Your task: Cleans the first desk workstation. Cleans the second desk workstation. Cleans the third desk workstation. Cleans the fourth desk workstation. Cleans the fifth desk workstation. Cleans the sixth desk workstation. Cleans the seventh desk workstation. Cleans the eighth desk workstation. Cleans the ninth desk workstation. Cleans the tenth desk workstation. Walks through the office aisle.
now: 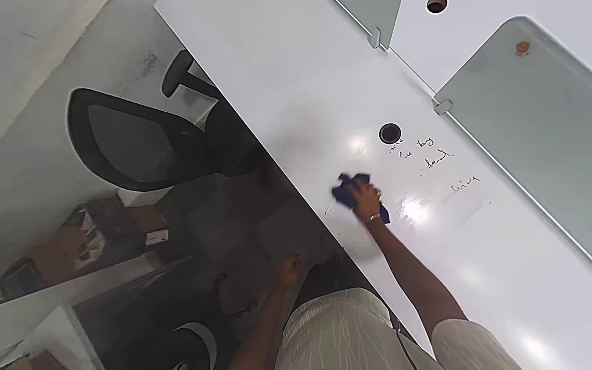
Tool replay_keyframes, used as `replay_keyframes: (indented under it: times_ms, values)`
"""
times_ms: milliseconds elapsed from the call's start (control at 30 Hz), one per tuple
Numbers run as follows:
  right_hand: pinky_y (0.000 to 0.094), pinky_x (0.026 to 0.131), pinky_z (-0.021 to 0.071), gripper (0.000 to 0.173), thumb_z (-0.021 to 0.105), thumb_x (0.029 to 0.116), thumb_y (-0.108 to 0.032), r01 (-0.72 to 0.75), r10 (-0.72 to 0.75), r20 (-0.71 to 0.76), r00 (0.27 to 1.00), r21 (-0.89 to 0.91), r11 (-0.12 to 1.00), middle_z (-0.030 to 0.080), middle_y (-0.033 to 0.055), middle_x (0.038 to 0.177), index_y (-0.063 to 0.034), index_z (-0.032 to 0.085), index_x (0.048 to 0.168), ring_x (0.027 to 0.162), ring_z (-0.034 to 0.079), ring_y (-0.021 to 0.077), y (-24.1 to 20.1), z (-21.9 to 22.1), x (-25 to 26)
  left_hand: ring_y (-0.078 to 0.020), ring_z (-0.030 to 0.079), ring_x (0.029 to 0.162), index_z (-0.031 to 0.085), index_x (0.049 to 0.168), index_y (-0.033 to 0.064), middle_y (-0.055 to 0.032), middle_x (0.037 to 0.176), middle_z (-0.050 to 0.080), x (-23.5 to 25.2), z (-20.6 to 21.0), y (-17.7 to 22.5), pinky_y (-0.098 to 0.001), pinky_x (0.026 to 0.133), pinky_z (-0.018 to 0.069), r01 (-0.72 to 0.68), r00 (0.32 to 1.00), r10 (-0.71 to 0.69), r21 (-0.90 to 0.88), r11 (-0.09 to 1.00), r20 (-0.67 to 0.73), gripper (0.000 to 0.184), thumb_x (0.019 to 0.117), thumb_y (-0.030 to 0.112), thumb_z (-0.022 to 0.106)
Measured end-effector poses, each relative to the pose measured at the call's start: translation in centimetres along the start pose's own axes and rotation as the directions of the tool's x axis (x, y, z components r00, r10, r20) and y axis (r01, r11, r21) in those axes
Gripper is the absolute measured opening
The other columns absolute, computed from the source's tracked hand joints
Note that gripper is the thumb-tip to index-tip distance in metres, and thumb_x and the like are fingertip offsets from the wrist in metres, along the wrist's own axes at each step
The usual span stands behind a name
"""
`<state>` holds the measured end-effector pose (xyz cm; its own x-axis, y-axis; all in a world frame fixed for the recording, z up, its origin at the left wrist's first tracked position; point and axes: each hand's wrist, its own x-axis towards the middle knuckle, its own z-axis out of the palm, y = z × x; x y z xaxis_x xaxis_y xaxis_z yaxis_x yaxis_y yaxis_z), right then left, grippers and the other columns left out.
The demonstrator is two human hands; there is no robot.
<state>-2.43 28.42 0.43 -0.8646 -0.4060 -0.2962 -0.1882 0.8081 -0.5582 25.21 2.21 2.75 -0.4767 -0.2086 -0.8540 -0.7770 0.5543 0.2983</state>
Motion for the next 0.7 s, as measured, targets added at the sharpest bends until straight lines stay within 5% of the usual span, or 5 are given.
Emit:
replay_keyframes:
  times_ms: [167,300,467,600,700]
  values:
    - [0.0725,0.094,0.0437,0.061,0.071,0.0885,-0.020,-0.372,0.386,-0.275,0.880,0.105,0.922,0.041,0.0165,0.159,-0.0295,0.055,0.146,0.138,0.043,0.0498,-0.2,-2.7,5.9,-0.0281,0.067,0.113,0.064,0.131,0.0028,-0.0182,0.123,0.069,0.2,-0.6,-0.4,-0.0464,0.103,0.0514,0.007,1.000,-0.007,0.083,0.997,-0.010,0.032,0.1061,0.020,0.051]
    - [0.0690,0.108,0.0387,0.055,0.060,0.0916,-0.005,0.018,-0.025,0.092,0.995,0.074,0.997,0.051,0.0130,0.154,-0.0295,0.062,0.141,0.140,0.045,0.0439,-6.4,5.1,-4.4,-0.0291,0.067,0.115,0.065,0.131,0.0064,-0.0163,0.125,0.069,1.4,-0.7,0.1,-0.0488,0.104,0.0507,-0.039,0.997,0.025,0.215,0.976,0.070,0.033,0.1072,0.023,0.049]
    - [0.0705,0.107,0.0335,0.061,0.060,0.0912,0.001,0.400,-0.410,0.282,0.867,0.093,0.912,0.050,0.0060,0.156,-0.0345,0.060,0.141,0.137,0.048,0.0411,-5.4,6.7,-5.2,-0.0281,0.068,0.112,0.065,0.130,0.0050,-0.0164,0.122,0.069,3.1,-3.6,2.3,-0.0486,0.102,0.0517,-0.144,0.989,0.132,0.220,0.965,0.071,0.034,0.1072,0.024,0.049]
    - [0.0700,0.108,0.0346,0.057,0.059,0.0917,-0.005,-0.008,0.012,-0.060,0.998,0.075,0.997,0.051,0.0105,0.154,-0.0319,0.061,0.142,0.139,0.047,0.0417,-2.1,0.9,2.9,-0.0268,0.068,0.111,0.064,0.132,0.0045,-0.0164,0.123,0.069,4.0,-7.2,4.8,-0.0469,0.102,0.0523,-0.196,0.980,0.186,0.229,0.954,0.065,0.035,0.1080,0.023,0.047]
    - [0.0705,0.096,0.0416,0.057,0.068,0.0893,-0.015,-0.402,0.432,-0.379,0.819,0.159,0.902,0.047,0.0115,0.156,-0.0326,0.058,0.143,0.134,0.048,0.0456,-1.0,-2.0,8.9,-0.0261,0.069,0.108,0.066,0.129,0.0056,-0.0158,0.121,0.070,6.2,-9.5,4.4,-0.0456,0.099,0.0532,-0.267,0.964,0.252,0.275,0.923,0.091,0.033,0.1074,0.022,0.047]
